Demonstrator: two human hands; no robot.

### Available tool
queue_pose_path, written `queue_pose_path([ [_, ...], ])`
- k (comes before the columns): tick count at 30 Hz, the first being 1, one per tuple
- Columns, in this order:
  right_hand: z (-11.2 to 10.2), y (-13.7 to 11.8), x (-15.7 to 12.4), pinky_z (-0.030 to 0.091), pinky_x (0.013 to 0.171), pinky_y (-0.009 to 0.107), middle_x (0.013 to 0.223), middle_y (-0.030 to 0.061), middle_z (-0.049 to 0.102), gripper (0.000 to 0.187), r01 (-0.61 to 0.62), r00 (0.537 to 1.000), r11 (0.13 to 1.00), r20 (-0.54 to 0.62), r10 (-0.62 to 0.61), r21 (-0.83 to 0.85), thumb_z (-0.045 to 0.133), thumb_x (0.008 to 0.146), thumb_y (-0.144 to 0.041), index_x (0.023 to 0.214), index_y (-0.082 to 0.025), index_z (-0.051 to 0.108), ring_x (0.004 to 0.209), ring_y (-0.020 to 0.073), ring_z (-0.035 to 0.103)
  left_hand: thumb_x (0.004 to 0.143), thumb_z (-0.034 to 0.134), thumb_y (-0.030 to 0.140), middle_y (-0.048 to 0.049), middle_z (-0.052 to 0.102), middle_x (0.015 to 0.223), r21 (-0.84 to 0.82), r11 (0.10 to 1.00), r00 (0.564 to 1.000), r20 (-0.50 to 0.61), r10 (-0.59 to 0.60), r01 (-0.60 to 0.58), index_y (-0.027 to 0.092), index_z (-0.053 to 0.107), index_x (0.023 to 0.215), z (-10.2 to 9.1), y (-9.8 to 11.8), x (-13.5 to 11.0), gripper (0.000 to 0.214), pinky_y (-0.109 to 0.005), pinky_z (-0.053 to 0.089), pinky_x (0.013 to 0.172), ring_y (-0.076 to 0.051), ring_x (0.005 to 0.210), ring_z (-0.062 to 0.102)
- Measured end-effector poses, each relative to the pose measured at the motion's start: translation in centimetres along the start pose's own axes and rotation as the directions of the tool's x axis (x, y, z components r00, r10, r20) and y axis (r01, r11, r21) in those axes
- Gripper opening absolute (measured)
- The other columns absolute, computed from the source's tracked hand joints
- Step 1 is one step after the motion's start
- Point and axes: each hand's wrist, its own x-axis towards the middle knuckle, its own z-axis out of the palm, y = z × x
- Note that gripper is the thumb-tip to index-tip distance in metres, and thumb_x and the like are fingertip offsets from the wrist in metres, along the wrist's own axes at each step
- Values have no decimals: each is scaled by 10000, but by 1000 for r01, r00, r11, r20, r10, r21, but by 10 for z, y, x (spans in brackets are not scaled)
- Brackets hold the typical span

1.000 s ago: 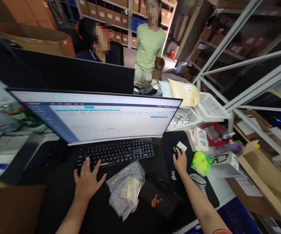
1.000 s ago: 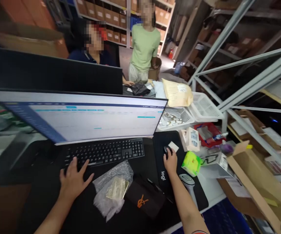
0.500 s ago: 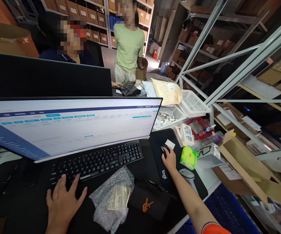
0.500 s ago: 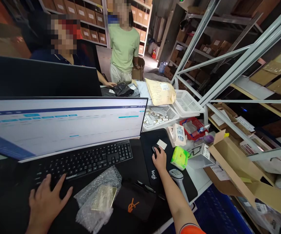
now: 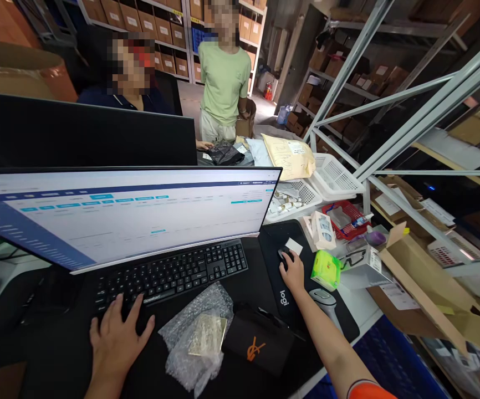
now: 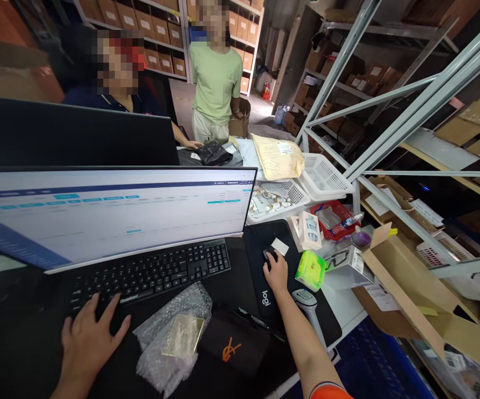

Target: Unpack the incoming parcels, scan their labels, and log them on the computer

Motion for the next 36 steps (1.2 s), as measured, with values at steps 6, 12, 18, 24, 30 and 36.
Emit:
queue_pose_path([
  [6,-3,-1,0,500,1007,478,1383,171,575,428,-10,1000,1000,9,10,-13,537,929,-285,1324,-207,682,1245,321,566,948,484,431,-269,307,1650,29,999,997,76,28,-31,132,535,1478,0,-8,3,611,-707,216,1213,-439,1483,378],
  [12,-1,2,-1,515,1008,508,1377,187,567,446,18,1000,999,8,-18,36,543,926,-317,1334,-189,670,1246,337,568,955,468,392,-236,331,1652,1,1000,1000,-8,-4,4,161,533,1485,2,-2,1,582,-676,198,1233,-403,1495,369],
  [18,5,8,-4,530,993,514,1348,173,566,428,88,996,992,-2,-88,94,543,929,-373,1297,-203,679,1228,335,571,953,463,410,-228,400,1611,16,1000,1000,-6,-1,1,154,599,1430,0,-5,1,559,-630,200,1246,-367,1466,408],
  [24,6,9,-4,531,1002,522,1344,172,563,421,108,994,989,2,-109,101,530,944,-399,1279,-198,685,1229,339,567,960,460,402,-241,420,1594,76,997,1000,-15,24,-23,146,613,1421,0,-7,-1,549,-628,213,1239,-369,1445,429],
  [30,5,9,-4,529,1006,524,1351,164,561,403,118,993,989,6,-119,92,522,950,-402,1264,-215,693,1231,336,566,952,481,409,-244,418,1597,51,998,1000,-13,25,-25,151,609,1429,3,-9,-1,558,-631,196,1244,-375,1450,427],
  [36,5,10,-4,530,998,524,1346,161,562,411,112,993,988,11,-113,103,525,945,-402,1274,-220,690,1231,337,564,940,499,402,-246,417,1600,21,1000,1000,-11,17,-17,148,601,1438,2,-9,-2,568,-637,192,1243,-383,1450,428],
])
